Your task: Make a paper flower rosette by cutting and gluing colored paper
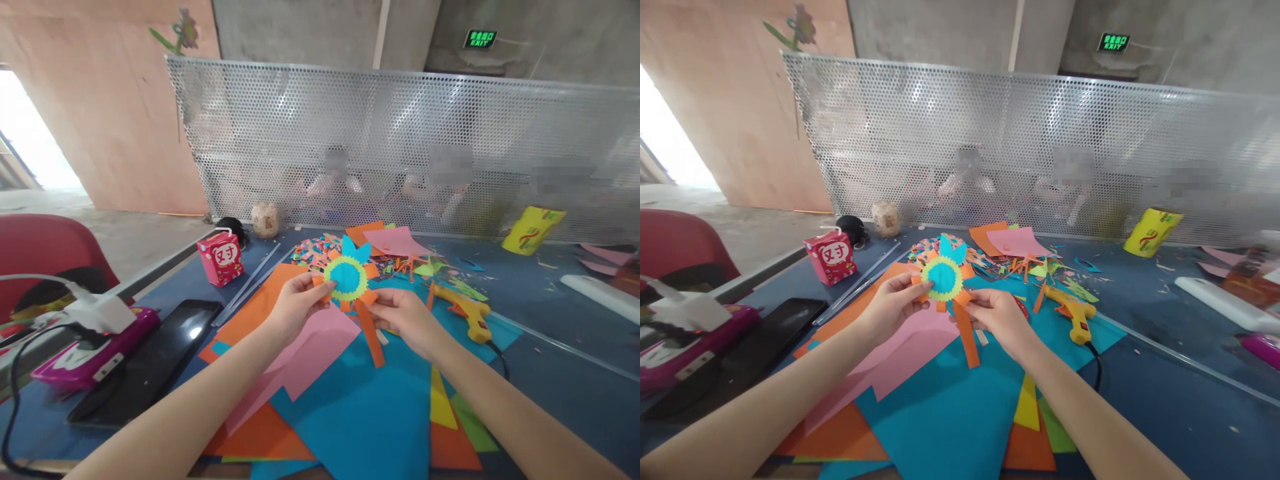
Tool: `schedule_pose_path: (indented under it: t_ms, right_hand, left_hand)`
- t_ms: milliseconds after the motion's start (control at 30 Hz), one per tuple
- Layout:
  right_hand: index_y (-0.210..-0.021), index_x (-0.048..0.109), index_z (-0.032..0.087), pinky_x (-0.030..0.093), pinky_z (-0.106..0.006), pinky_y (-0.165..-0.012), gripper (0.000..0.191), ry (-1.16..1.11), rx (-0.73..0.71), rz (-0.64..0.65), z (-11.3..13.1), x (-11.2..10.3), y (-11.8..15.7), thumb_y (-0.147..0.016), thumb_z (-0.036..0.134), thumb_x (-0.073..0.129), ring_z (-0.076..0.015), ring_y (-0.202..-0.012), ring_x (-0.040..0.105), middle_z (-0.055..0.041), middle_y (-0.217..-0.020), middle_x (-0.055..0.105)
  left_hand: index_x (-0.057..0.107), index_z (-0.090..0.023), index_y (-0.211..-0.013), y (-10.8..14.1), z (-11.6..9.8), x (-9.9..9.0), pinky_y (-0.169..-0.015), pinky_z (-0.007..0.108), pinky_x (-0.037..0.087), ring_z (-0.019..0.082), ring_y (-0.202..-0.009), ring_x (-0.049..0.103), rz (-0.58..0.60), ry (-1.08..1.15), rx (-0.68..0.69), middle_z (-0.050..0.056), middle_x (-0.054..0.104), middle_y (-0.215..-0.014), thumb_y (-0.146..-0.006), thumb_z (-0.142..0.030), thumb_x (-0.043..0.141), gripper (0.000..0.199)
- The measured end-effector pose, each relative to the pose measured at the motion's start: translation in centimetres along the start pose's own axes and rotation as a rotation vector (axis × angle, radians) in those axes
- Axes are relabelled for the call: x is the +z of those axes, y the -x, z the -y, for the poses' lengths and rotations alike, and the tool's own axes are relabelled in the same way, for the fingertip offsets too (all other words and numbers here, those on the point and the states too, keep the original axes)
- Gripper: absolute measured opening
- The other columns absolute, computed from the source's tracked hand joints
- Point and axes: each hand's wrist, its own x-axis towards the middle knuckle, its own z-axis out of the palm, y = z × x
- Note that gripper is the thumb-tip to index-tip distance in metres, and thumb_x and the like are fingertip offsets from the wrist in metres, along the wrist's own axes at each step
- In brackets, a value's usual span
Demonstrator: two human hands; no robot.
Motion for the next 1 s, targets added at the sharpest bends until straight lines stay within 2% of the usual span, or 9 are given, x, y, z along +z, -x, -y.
schedule_pose_path:
  t_ms: [167, 367, 467, 567, 700, 867, 1000]
  right_hand:
    - [-0.080, 0.069, 0.020, 0.053, -0.026, -0.069, 0.024, -0.038, -0.006, 0.082, 0.0, 0.0, 0.0, -0.057, 0.013, 0.066, -0.0188, -0.079, 0.067, -0.0018, -0.085, 0.072]
    - [-0.099, 0.059, 0.021, 0.052, -0.034, -0.073, 0.039, -0.086, -0.019, 0.203, 0.6, 0.4, 0.6, -0.061, 0.012, 0.062, -0.0223, -0.086, 0.066, -0.0043, -0.093, 0.070]
    - [-0.104, 0.055, 0.020, 0.052, -0.035, -0.075, 0.044, -0.098, -0.028, 0.230, 0.8, 0.5, 0.7, -0.061, 0.013, 0.062, -0.0234, -0.089, 0.065, -0.0055, -0.095, 0.070]
    - [-0.103, 0.054, 0.020, 0.052, -0.034, -0.072, 0.037, -0.062, -0.029, 0.222, 0.8, 0.5, 0.8, -0.067, 0.018, 0.064, -0.0222, -0.085, 0.066, -0.0055, -0.091, 0.071]
    - [-0.098, 0.054, 0.019, 0.053, -0.032, -0.069, 0.032, -0.007, -0.040, 0.208, 0.5, 0.6, 0.8, -0.069, 0.022, 0.068, -0.0209, -0.080, 0.068, -0.0045, -0.086, 0.072]
    - [-0.094, 0.051, 0.020, 0.053, -0.033, -0.070, 0.036, 0.021, -0.047, 0.164, 0.3, 0.8, 0.6, -0.065, 0.023, 0.072, -0.0205, -0.078, 0.068, -0.0034, -0.084, 0.072]
    - [-0.094, 0.051, 0.021, 0.053, -0.036, -0.073, 0.041, 0.043, -0.048, 0.145, 0.3, 0.9, 0.5, -0.061, 0.026, 0.074, -0.0211, -0.077, 0.068, -0.0029, -0.083, 0.072]
  left_hand:
    - [0.062, -0.013, -0.070, 0.4, 0.1, 0.2, -0.050, 0.019, 0.043, 0.007, -0.053, 0.053, 0.064, -0.095, 0.051, -0.001, 0.063, -0.063, -0.055, -0.024, 0.077, 0.024]
    - [0.060, -0.015, -0.071, 0.3, -0.1, 0.4, -0.049, 0.019, 0.041, 0.007, -0.052, 0.053, 0.068, -0.179, 0.163, -0.003, 0.062, -0.061, -0.057, -0.020, 0.075, 0.021]
    - [0.057, -0.015, -0.070, 0.6, -0.5, 0.7, -0.055, 0.020, 0.044, 0.008, -0.058, 0.057, 0.061, -0.205, 0.199, -0.003, 0.064, -0.065, -0.058, -0.016, 0.073, 0.020]
    - [0.055, -0.017, -0.074, 0.8, -0.5, 0.9, -0.063, 0.023, 0.047, 0.012, -0.068, 0.062, 0.102, -0.228, 0.211, -0.001, 0.066, -0.073, -0.059, -0.014, 0.072, 0.023]
    - [0.049, -0.019, -0.078, 1.0, 0.2, 1.1, -0.061, 0.024, 0.050, 0.014, -0.068, 0.063, 0.188, -0.245, 0.211, -0.002, 0.064, -0.073, -0.062, -0.015, 0.070, 0.027]
    - [0.051, -0.018, -0.078, 0.9, 0.9, 0.9, -0.071, 0.026, 0.050, 0.016, -0.079, 0.064, 0.189, -0.251, 0.241, 0.002, 0.066, -0.079, -0.064, -0.016, 0.069, 0.022]
    - [0.053, -0.018, -0.080, 0.8, 1.0, 0.9, -0.072, 0.028, 0.051, 0.017, -0.080, 0.065, 0.165, -0.267, 0.247, 0.003, 0.067, -0.083, -0.065, -0.017, 0.069, 0.022]
